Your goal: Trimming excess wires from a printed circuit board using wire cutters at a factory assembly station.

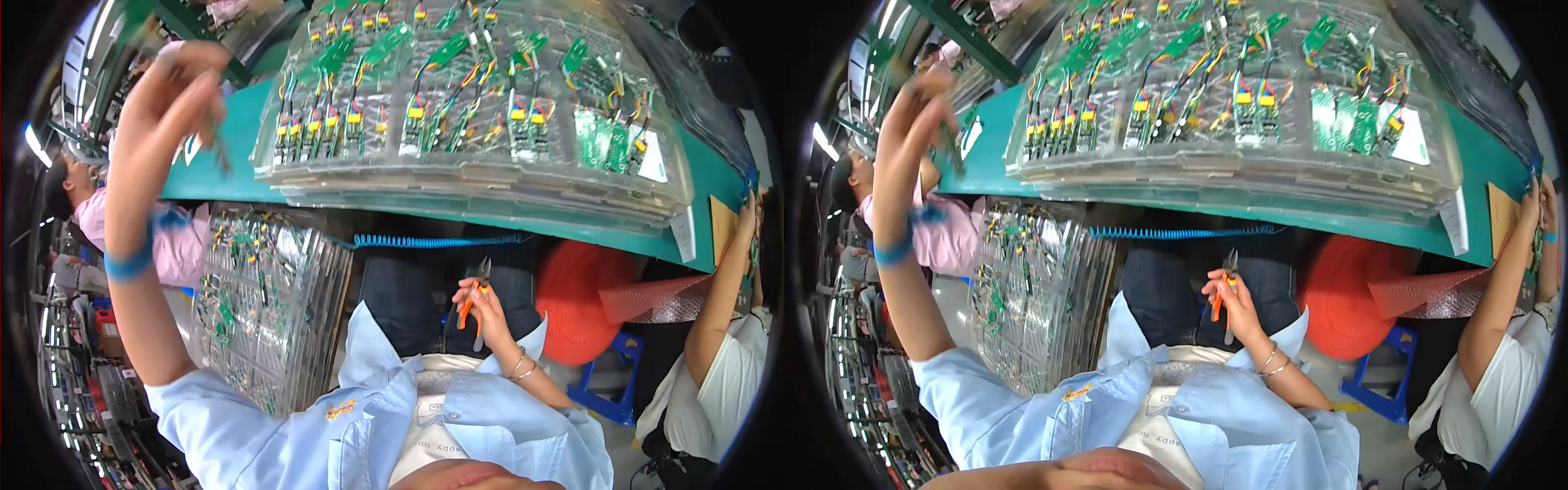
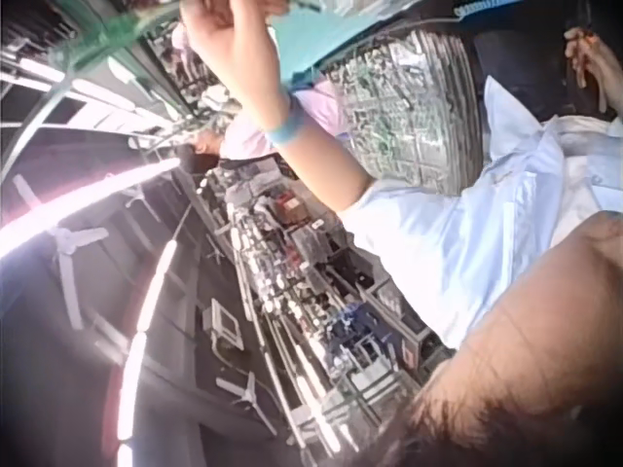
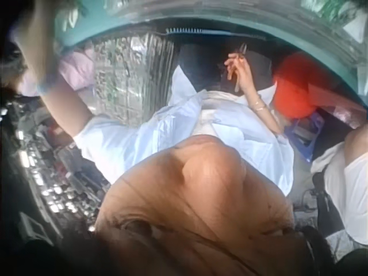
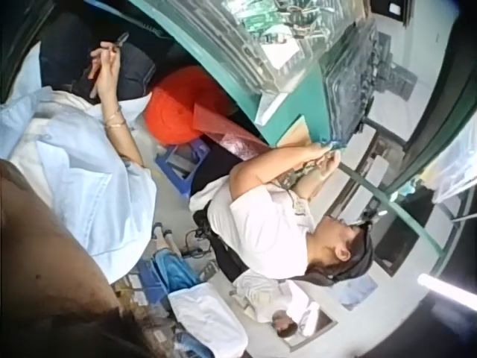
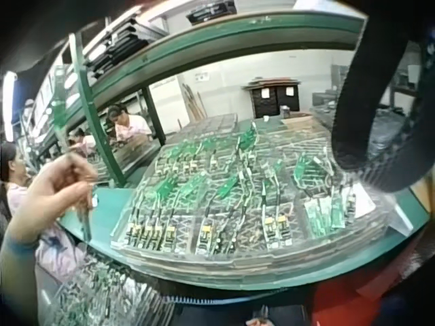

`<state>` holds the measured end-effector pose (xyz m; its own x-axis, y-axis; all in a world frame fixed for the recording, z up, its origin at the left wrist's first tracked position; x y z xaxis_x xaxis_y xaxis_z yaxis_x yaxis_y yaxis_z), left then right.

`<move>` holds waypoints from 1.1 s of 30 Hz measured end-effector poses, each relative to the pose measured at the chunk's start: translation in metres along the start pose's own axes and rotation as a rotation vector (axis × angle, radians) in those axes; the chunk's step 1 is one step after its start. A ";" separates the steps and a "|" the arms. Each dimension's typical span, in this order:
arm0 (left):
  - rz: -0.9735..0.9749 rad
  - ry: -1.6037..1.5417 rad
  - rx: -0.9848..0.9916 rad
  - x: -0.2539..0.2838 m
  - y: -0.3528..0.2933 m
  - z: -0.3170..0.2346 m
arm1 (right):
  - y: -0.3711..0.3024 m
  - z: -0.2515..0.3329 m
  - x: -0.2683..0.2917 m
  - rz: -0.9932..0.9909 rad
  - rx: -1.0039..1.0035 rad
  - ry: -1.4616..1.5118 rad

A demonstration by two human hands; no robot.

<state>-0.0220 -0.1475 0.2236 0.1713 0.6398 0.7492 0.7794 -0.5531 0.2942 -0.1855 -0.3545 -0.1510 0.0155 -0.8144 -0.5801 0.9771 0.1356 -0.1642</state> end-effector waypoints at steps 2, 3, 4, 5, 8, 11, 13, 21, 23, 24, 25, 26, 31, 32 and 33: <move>0.043 0.019 -0.017 0.003 0.058 -0.004 | 0.004 -0.002 0.007 0.006 0.030 0.111; 0.034 0.018 -0.049 0.004 0.097 0.002 | 0.006 -0.002 0.010 0.003 0.061 0.099; 0.127 -0.108 -0.098 -0.001 0.139 0.012 | 0.008 -0.002 0.011 0.008 0.045 0.166; 0.241 -0.248 -0.153 -0.018 0.175 0.018 | 0.007 -0.003 0.016 -0.011 0.031 0.235; 0.343 -0.286 -0.037 -0.073 0.253 0.011 | 0.011 -0.005 0.017 0.009 0.026 0.249; 0.236 -0.042 0.068 -0.144 0.281 -0.031 | 0.010 -0.013 0.030 0.009 -0.030 0.325; 0.182 0.191 0.159 -0.167 0.292 -0.022 | 0.009 -0.018 0.033 -0.004 -0.029 0.322; 0.073 0.521 0.098 -0.210 0.299 0.009 | 0.003 -0.014 0.036 0.046 -0.063 0.434; 0.076 0.527 0.137 -0.196 0.295 0.007 | 0.005 -0.013 0.036 0.038 -0.075 0.435; 0.040 0.547 0.011 -0.187 0.289 -0.003 | 0.005 -0.010 0.038 0.031 -0.078 0.426; 0.000 0.567 -0.112 -0.175 0.282 -0.013 | 0.005 -0.008 0.040 0.027 -0.084 0.415; -0.046 0.565 -0.183 -0.160 0.265 -0.023 | 0.005 -0.007 0.040 0.036 -0.110 0.408; -0.109 0.382 -0.305 -0.087 0.114 -0.034 | 0.015 -0.011 0.038 0.031 -0.072 0.491; -0.159 0.346 -0.176 -0.066 0.073 -0.024 | 0.014 -0.011 0.033 0.034 -0.081 0.502; -0.192 0.373 -0.088 -0.049 0.040 0.001 | 0.011 -0.014 0.029 0.081 -0.166 0.485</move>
<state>0.0015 -0.2003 0.1981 -0.2140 0.5075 0.8346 0.7185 -0.4971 0.4865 -0.1773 -0.3686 -0.1808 -0.0491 -0.4482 -0.8926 0.9295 0.3065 -0.2051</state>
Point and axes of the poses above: each hand's wrist, its own y-axis towards the middle knuckle, its own x-axis out of the back of the hand, z = x × y, the point moved 4 cm from there along y, towards the middle knuckle, and after that the axes turned 6 degrees about z, right-handed, at the moved point
